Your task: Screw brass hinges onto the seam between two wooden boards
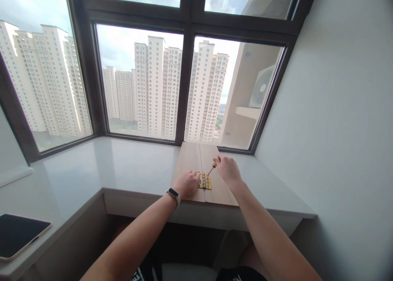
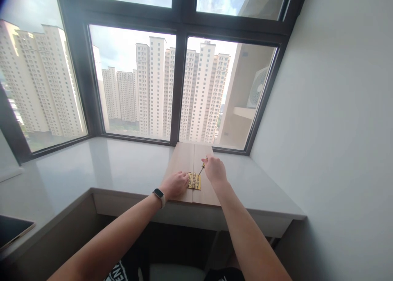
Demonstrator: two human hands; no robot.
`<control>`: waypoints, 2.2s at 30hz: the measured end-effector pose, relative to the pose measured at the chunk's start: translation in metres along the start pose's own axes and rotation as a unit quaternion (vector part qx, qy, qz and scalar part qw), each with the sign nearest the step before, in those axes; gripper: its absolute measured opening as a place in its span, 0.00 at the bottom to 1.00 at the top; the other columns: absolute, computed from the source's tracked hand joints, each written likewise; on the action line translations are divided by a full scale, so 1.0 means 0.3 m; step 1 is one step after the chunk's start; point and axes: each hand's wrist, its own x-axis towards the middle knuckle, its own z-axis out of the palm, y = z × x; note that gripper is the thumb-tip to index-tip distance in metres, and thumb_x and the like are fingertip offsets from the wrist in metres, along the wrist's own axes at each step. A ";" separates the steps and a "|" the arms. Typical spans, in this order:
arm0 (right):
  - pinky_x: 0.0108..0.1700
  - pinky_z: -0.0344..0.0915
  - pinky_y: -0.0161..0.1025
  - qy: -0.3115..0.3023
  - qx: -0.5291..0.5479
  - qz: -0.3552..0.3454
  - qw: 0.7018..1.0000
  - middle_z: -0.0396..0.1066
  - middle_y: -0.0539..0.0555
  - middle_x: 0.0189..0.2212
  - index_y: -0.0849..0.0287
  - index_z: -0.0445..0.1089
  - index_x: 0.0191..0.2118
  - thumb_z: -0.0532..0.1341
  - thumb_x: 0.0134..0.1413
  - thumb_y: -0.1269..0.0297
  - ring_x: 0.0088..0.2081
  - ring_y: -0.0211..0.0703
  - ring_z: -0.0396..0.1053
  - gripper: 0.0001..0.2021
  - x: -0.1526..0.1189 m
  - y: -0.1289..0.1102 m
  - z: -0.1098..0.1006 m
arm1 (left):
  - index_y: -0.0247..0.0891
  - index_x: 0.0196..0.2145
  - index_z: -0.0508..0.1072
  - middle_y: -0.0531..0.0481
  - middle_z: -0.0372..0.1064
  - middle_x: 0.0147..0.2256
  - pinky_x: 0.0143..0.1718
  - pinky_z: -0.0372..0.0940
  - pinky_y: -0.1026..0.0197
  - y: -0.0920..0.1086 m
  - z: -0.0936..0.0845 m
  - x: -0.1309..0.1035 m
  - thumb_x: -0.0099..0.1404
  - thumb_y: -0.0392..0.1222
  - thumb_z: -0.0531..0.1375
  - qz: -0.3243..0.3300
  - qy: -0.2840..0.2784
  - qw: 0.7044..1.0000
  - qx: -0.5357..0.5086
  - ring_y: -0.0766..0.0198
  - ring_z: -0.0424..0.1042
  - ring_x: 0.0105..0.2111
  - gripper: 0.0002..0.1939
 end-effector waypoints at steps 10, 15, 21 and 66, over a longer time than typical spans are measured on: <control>0.38 0.57 0.38 -0.028 0.007 -0.034 0.999 0.79 0.58 0.35 0.57 0.74 0.44 0.57 0.71 0.61 0.38 0.48 0.75 0.09 0.032 0.002 -0.002 | 0.33 0.43 0.76 0.33 0.74 0.42 0.46 0.66 0.50 0.014 0.025 -0.021 0.79 0.42 0.46 -0.008 0.002 1.000 0.002 0.49 0.71 0.44 0.20; 0.40 0.58 0.36 -0.056 0.037 -0.087 0.994 0.78 0.55 0.38 0.55 0.73 0.44 0.56 0.70 0.67 0.39 0.44 0.73 0.08 0.044 0.028 -0.015 | 0.33 0.43 0.76 0.34 0.74 0.42 0.46 0.66 0.51 0.016 0.026 -0.022 0.79 0.41 0.46 -0.011 0.008 1.000 0.007 0.50 0.72 0.45 0.20; 0.41 0.61 0.40 -0.071 -0.030 -0.024 0.997 0.78 0.66 0.39 0.63 0.71 0.48 0.53 0.72 0.61 0.41 0.54 0.77 0.13 0.065 0.026 -0.014 | 0.33 0.43 0.77 0.33 0.74 0.42 0.46 0.67 0.51 0.014 0.028 -0.021 0.79 0.42 0.46 -0.014 0.014 1.000 0.002 0.50 0.72 0.44 0.20; 0.50 0.65 0.41 -0.196 -0.102 -0.025 0.975 0.76 0.70 0.51 0.63 0.75 0.52 0.52 0.73 0.49 0.53 0.56 0.75 0.23 0.118 -0.032 -0.045 | 0.34 0.40 0.75 0.39 0.76 0.40 0.42 0.68 0.57 0.015 0.038 -0.029 0.79 0.43 0.47 -0.014 0.062 0.998 0.004 0.57 0.74 0.40 0.19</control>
